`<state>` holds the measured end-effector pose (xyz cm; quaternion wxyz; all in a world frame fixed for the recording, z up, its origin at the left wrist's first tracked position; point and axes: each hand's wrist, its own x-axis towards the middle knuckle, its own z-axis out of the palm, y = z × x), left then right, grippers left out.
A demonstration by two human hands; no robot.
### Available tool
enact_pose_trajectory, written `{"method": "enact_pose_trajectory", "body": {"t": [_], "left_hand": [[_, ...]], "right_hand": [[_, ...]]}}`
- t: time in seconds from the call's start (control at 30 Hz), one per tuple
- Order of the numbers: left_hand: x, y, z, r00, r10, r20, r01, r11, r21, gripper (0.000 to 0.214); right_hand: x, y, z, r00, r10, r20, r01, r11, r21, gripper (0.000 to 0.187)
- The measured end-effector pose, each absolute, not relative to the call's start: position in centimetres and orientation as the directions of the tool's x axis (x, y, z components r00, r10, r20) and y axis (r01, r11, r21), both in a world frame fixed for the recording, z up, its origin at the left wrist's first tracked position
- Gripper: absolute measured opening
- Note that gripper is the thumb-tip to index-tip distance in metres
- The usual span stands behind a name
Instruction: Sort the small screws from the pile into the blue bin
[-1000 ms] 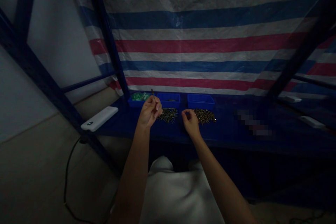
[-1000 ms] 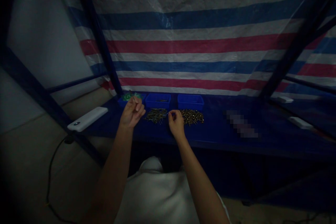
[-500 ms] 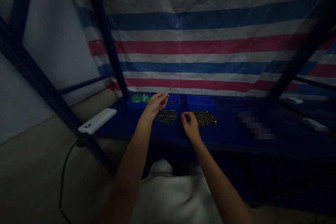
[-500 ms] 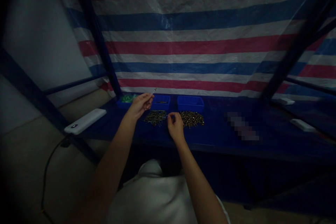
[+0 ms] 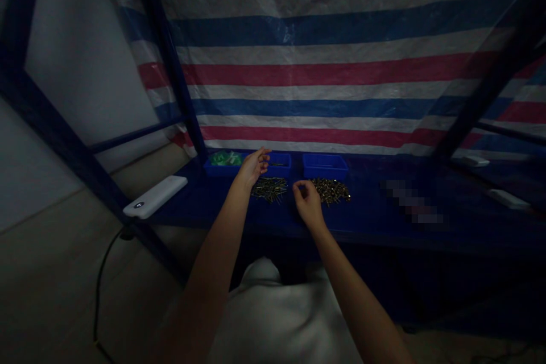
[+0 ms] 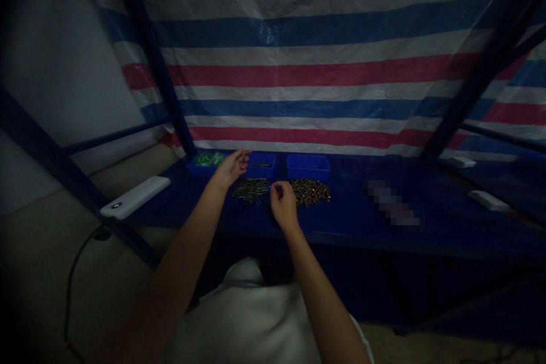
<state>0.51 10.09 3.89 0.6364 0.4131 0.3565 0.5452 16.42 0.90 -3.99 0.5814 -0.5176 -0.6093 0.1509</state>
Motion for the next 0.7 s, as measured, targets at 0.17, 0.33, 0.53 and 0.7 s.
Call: {"method": "enact_pose_trajectory", "body": {"t": [0.17, 0.33, 0.53, 0.7], "left_hand": [[-1.0, 6.7, 4.1, 0.11, 0.99, 0.09, -0.536, -0.017, 0.844, 0.018], [-1.6, 4.1, 0.5, -0.097, 0.994, 0.058, -0.512, -0.1, 0.853, 0.022], [-0.6, 2.8, -3.0, -0.292, 0.947, 0.137, -0.295, -0.226, 0.928, 0.025], [-0.3, 2.4, -3.0, -0.22, 0.955, 0.199, -0.163, -0.237, 0.958, 0.026]], "right_hand": [[16.4, 1.9, -4.0, 0.135, 0.803, 0.58, 0.517, 0.442, -0.733, 0.017], [15.8, 4.1, -2.3, -0.182, 0.838, 0.514, 0.745, 0.459, -0.485, 0.021], [14.4, 5.9, 0.5, -0.486, 0.835, 0.26, 0.869, 0.493, 0.041, 0.027], [13.6, 6.9, 1.1, -0.614, 0.773, 0.161, 0.783, 0.568, 0.255, 0.026]]}}
